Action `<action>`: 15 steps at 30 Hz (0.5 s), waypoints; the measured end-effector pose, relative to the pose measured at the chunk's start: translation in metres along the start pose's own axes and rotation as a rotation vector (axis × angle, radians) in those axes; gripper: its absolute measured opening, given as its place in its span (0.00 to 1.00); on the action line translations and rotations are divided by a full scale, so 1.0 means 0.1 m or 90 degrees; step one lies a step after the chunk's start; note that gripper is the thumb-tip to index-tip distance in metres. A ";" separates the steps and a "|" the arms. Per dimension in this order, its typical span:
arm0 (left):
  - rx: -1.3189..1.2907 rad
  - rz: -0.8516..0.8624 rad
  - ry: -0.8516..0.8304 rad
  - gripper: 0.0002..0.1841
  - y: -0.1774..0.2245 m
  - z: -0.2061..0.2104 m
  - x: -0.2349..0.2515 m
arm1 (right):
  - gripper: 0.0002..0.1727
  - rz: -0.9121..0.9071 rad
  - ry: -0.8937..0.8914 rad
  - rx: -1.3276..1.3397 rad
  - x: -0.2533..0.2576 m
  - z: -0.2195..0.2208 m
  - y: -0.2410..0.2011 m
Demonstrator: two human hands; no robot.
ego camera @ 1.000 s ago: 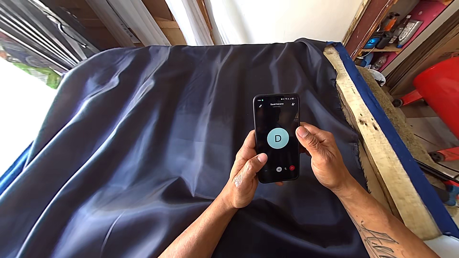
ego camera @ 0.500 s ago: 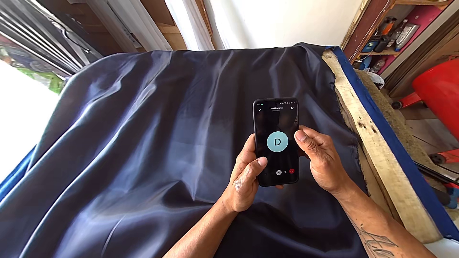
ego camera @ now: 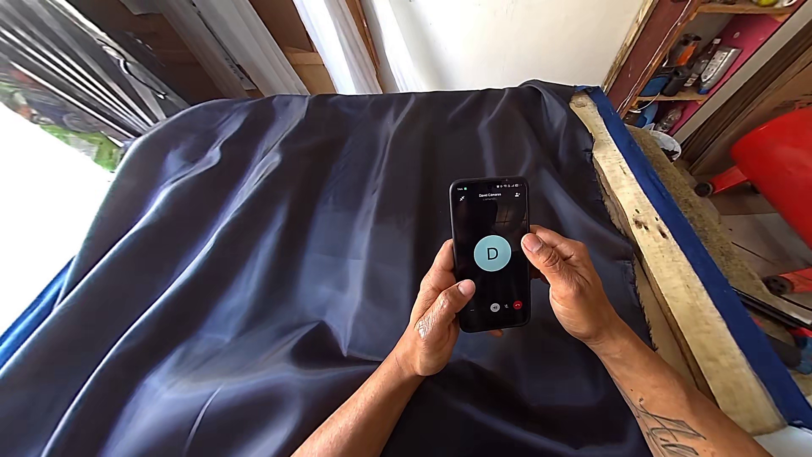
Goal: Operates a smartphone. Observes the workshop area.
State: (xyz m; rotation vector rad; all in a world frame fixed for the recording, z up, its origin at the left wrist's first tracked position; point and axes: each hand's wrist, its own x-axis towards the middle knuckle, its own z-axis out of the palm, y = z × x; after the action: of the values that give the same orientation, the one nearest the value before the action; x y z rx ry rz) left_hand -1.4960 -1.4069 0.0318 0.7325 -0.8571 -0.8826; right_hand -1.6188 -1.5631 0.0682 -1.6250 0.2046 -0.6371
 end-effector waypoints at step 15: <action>0.013 0.006 -0.001 0.21 -0.01 -0.01 0.00 | 0.22 0.001 0.002 0.004 0.00 0.00 0.00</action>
State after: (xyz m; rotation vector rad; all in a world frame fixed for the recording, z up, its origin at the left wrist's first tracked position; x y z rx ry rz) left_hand -1.4956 -1.4072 0.0305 0.7448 -0.8717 -0.8670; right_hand -1.6183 -1.5629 0.0685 -1.6171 0.2059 -0.6388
